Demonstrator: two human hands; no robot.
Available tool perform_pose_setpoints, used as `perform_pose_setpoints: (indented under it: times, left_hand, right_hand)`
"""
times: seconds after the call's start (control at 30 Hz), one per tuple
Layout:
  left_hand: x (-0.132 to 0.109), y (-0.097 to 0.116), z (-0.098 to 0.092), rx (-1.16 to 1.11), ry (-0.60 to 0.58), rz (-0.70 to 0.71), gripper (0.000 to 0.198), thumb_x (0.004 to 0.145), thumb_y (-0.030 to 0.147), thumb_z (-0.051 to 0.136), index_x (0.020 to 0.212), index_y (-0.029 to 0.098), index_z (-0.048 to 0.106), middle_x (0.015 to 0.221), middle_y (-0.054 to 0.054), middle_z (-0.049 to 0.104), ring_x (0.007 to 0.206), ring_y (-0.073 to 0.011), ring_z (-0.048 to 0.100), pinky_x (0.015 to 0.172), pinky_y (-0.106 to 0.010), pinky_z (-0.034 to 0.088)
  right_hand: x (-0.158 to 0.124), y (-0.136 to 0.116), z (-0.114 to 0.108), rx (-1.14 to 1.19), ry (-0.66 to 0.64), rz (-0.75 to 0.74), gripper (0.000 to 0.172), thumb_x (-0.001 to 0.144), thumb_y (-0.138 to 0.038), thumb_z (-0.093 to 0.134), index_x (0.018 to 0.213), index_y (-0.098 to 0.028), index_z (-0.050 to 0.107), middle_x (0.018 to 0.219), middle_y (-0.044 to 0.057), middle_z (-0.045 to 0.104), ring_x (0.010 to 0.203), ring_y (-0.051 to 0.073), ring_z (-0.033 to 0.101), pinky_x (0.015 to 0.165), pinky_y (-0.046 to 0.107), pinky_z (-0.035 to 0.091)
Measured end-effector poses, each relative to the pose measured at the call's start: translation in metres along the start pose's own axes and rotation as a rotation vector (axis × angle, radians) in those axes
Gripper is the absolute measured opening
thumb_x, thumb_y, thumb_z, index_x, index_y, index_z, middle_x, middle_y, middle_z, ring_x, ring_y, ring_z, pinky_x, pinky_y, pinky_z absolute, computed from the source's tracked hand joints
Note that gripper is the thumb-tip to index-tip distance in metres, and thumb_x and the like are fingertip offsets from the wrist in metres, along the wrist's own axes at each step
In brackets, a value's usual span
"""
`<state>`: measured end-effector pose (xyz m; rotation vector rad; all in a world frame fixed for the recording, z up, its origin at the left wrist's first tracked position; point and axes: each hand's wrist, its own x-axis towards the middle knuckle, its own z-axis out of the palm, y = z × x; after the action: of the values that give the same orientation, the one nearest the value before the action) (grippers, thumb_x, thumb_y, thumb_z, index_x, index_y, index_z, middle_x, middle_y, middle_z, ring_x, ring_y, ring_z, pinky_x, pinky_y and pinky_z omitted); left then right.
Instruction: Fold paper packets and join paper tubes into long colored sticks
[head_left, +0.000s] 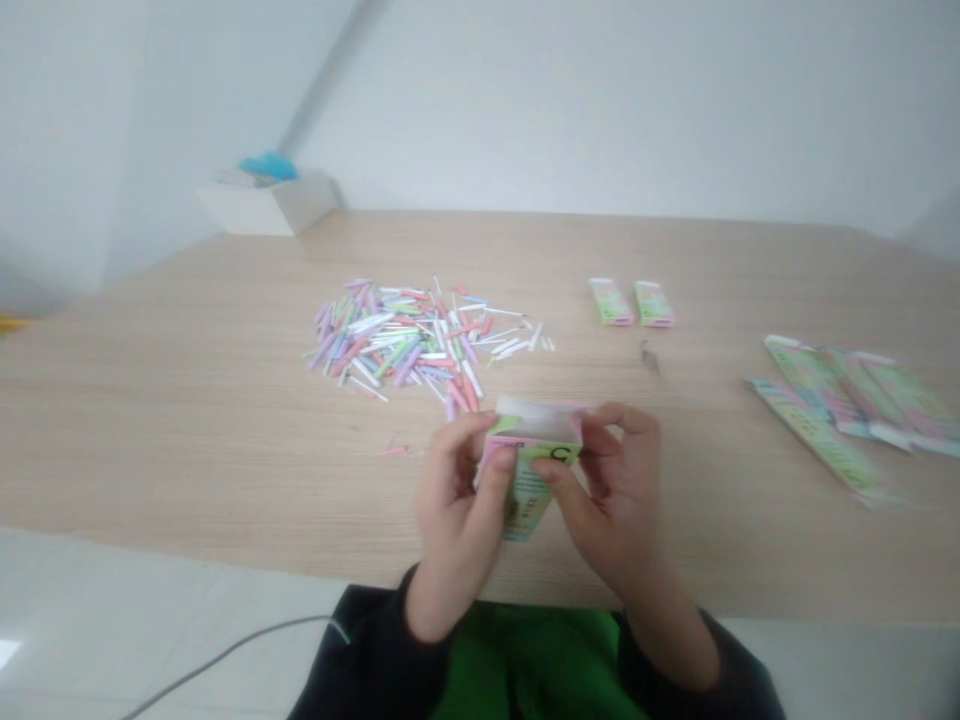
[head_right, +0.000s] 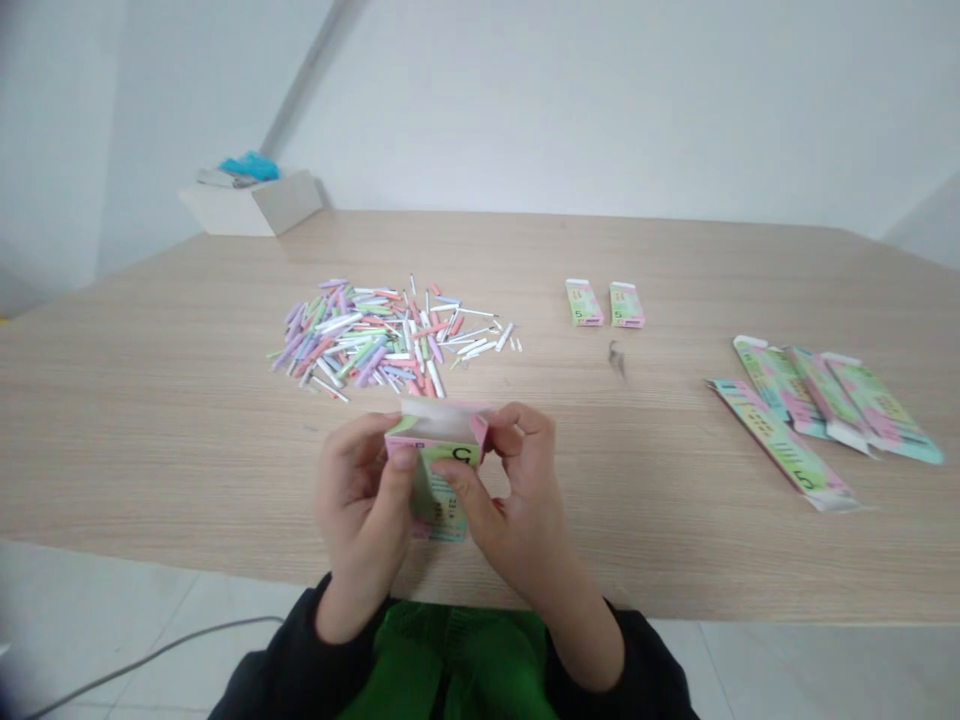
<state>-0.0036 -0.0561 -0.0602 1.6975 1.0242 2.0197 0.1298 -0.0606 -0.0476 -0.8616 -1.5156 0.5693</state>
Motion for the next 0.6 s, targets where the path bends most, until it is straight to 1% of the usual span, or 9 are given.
perform_pose_setpoints:
  times: [0.03,0.1,0.17,0.2,0.3,0.33,0.4,0.47,0.6]
  left_hand:
    - [0.001,-0.001,0.000,0.007,0.000,0.000,0.023,0.101,0.019,0.062,0.124,0.026,0.061,0.109,-0.002,0.069,0.098,-0.0140,0.069,0.082,-0.024,0.056]
    - [0.003,-0.002,-0.001,0.028,-0.049,0.058,0.014,0.102,0.019,0.059,0.116,0.024,0.061,0.105,-0.002,0.067,0.098,-0.0146,0.066,0.084,-0.027,0.054]
    - [0.005,-0.002,-0.001,0.075,-0.124,0.131,0.006,0.105,0.021,0.053,0.104,0.022,0.059,0.095,-0.001,0.062,0.090,-0.0147,0.062,0.079,-0.028,0.052]
    - [0.006,-0.002,-0.001,0.097,-0.154,0.157,0.011,0.106,0.023,0.049,0.098,0.021,0.056,0.091,-0.001,0.058,0.085,-0.0146,0.059,0.076,-0.027,0.050]
    - [0.004,-0.002,0.000,0.110,-0.180,0.172,0.019,0.109,0.027,0.041,0.093,0.022,0.051,0.086,0.000,0.051,0.079,-0.0147,0.054,0.070,-0.027,0.046]
    - [0.004,-0.002,0.001,0.099,-0.180,0.169,0.019,0.109,0.028,0.040,0.094,0.022,0.050,0.087,0.000,0.051,0.080,-0.0150,0.054,0.070,-0.028,0.046]
    - [0.003,-0.002,0.001,0.074,-0.187,0.171,0.014,0.109,0.028,0.041,0.098,0.023,0.049,0.091,-0.001,0.054,0.084,-0.0162,0.057,0.073,-0.029,0.046]
    - [0.004,-0.004,0.000,0.044,-0.186,0.179,0.008,0.108,0.029,0.044,0.104,0.023,0.049,0.098,-0.003,0.058,0.089,-0.0174,0.059,0.077,-0.031,0.047]
    - [0.003,-0.011,0.000,-0.050,-0.156,0.144,0.007,0.107,0.030,0.048,0.109,0.024,0.046,0.104,-0.004,0.060,0.092,-0.0168,0.062,0.077,-0.031,0.049]
  right_hand:
    - [-0.001,0.000,0.001,-0.016,-0.005,-0.007,0.037,0.095,-0.018,0.067,0.122,-0.032,0.045,0.101,0.000,0.059,0.089,0.017,0.064,0.075,0.031,0.055]
    - [-0.005,-0.001,0.003,-0.072,-0.029,-0.018,0.025,0.099,-0.019,0.060,0.118,-0.030,0.049,0.103,0.001,0.059,0.093,0.017,0.062,0.080,0.031,0.055]
    - [-0.009,-0.004,0.007,-0.085,-0.067,0.006,0.013,0.104,-0.020,0.050,0.113,-0.029,0.050,0.098,0.000,0.057,0.089,0.016,0.060,0.079,0.030,0.054]
    - [-0.011,-0.005,0.009,-0.073,-0.070,0.027,0.011,0.106,-0.021,0.045,0.110,-0.029,0.050,0.096,0.000,0.056,0.086,0.016,0.059,0.077,0.030,0.054]
    - [-0.014,-0.009,0.014,0.010,0.005,0.095,0.011,0.109,-0.026,0.038,0.109,-0.029,0.048,0.093,0.000,0.054,0.081,0.016,0.058,0.072,0.029,0.054]
    - [-0.013,-0.010,0.015,0.038,0.036,0.110,0.010,0.109,-0.028,0.039,0.114,-0.030,0.047,0.093,0.000,0.056,0.081,0.016,0.059,0.071,0.029,0.054]
    - [-0.008,-0.011,0.013,0.064,0.061,0.127,0.020,0.109,-0.031,0.042,0.129,-0.033,0.043,0.097,0.001,0.062,0.082,0.017,0.063,0.071,0.031,0.055]
    - [-0.001,-0.013,0.006,0.036,0.001,0.100,0.030,0.108,-0.032,0.046,0.138,-0.033,0.044,0.102,0.002,0.066,0.088,0.018,0.066,0.076,0.033,0.056]
    - [0.009,-0.019,-0.008,-0.007,-0.176,-0.032,0.021,0.103,-0.030,0.056,0.122,-0.029,0.065,0.111,0.005,0.065,0.106,0.021,0.064,0.089,0.036,0.055]
